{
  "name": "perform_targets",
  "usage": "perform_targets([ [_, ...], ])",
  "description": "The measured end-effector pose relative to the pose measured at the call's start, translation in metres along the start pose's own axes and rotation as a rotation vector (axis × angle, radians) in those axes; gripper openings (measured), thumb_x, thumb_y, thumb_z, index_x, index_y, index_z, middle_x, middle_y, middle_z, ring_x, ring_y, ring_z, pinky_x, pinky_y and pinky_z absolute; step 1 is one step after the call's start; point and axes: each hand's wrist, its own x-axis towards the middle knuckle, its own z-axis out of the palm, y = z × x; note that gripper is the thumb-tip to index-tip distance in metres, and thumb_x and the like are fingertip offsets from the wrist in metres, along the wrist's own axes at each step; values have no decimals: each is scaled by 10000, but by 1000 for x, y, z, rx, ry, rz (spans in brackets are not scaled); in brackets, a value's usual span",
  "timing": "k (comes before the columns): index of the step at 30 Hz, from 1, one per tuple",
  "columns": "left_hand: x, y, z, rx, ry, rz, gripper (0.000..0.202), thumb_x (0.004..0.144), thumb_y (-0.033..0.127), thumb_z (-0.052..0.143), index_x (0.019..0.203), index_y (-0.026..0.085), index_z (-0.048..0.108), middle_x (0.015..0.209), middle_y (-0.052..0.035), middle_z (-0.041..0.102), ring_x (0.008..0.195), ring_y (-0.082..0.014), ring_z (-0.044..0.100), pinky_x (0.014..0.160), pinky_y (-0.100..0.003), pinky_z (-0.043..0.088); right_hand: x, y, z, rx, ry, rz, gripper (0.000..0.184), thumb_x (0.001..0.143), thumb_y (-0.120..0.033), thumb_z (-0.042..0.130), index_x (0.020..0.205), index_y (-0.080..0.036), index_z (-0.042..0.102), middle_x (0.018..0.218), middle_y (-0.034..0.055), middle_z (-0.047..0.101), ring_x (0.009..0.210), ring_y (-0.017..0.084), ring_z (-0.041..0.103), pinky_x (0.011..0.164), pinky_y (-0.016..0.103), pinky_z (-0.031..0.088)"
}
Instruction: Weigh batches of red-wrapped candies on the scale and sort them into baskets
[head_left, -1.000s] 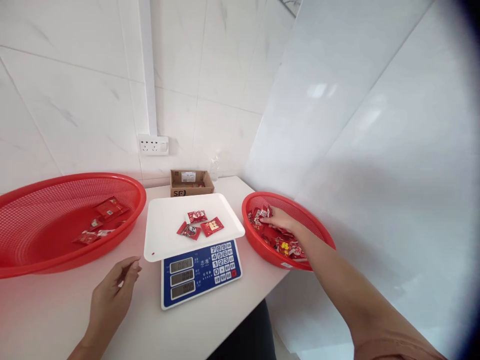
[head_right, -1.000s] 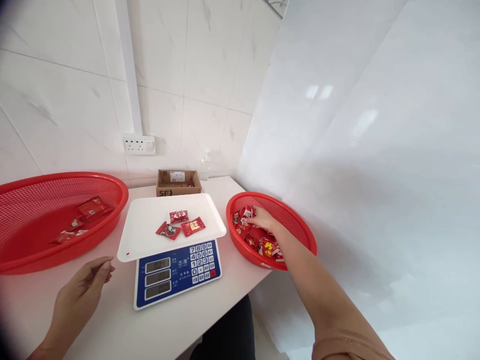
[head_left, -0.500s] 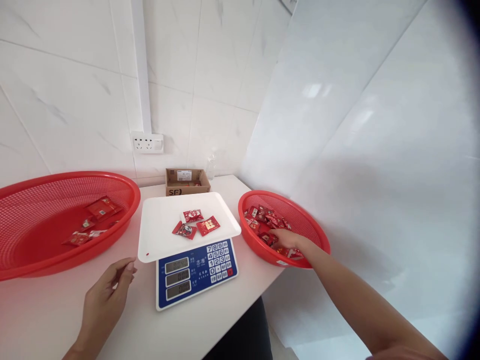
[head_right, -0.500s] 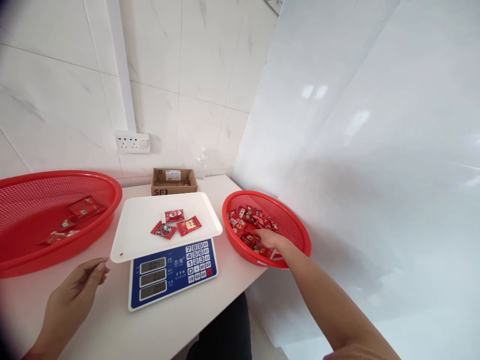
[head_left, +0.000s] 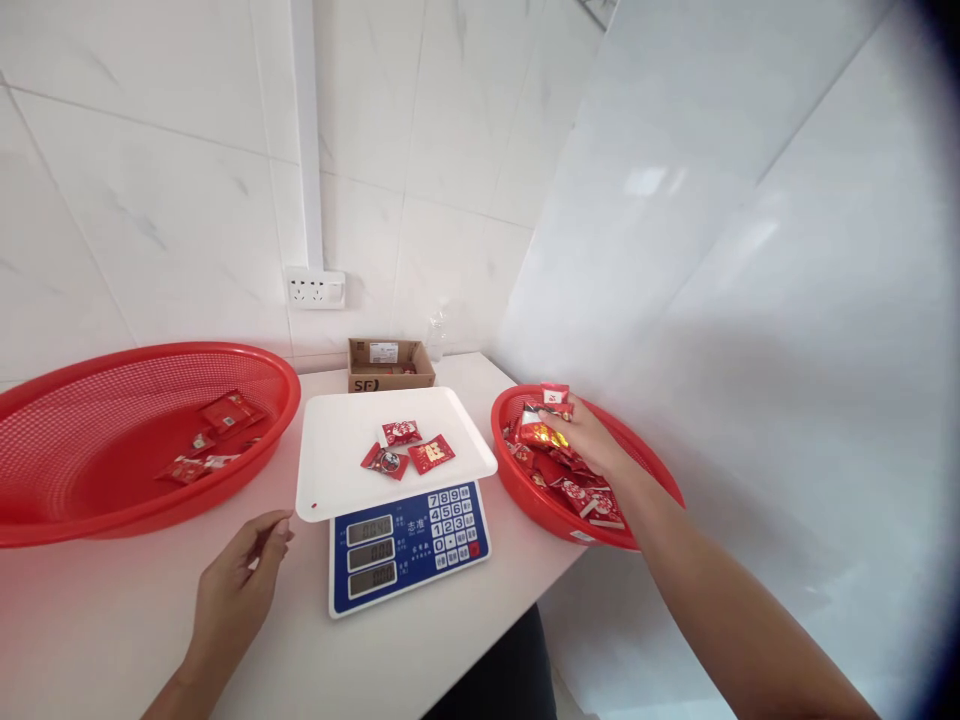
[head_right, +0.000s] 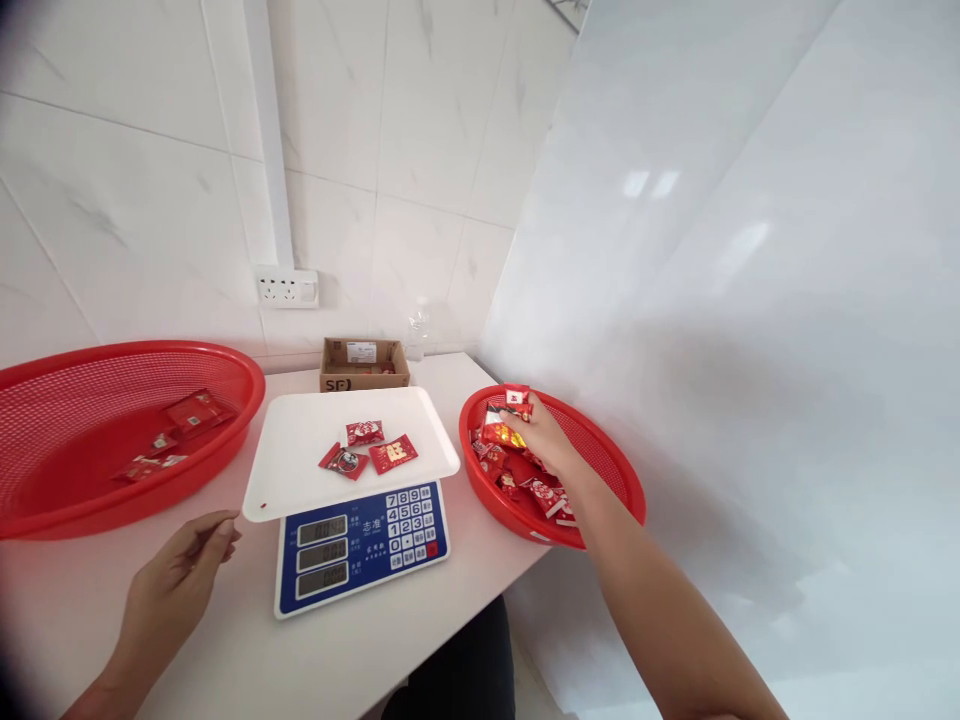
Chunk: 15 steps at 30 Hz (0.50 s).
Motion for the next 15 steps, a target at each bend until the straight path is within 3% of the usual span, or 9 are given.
perform_targets([
  [3, 0, 2, 0, -5, 3, 6, 394, 734, 564, 480, 885, 230, 626, 726, -22, 695, 650, -185, 680, 612, -268, 552, -2, -21, 34, 251, -110, -81, 476, 796, -407, 603, 1218, -241, 459, 1169, 66, 640, 1016, 222, 634, 848, 369, 522],
  [8, -2, 1, -1, -9, -3, -2, 409, 743, 567, 481, 906, 221, 627, 761, -30, 695, 686, -182, 677, 639, -271, 547, 0, -47, 95, 328, -235, -113, 383, 806, -422, 587, 1107, -212, 475, 1092, 60, 650, 995, 211, 633, 865, 375, 513],
  [15, -3, 6, -2, -29, 6, 29, 400, 753, 556, 484, 889, 207, 626, 748, -34, 689, 658, -173, 665, 611, -264, 536, -1, -81, 150, 676, -410, 69, 266, 834, -310, 575, 1039, -260, 412, 1164, 31, 570, 994, 175, 628, 807, 369, 566],
])
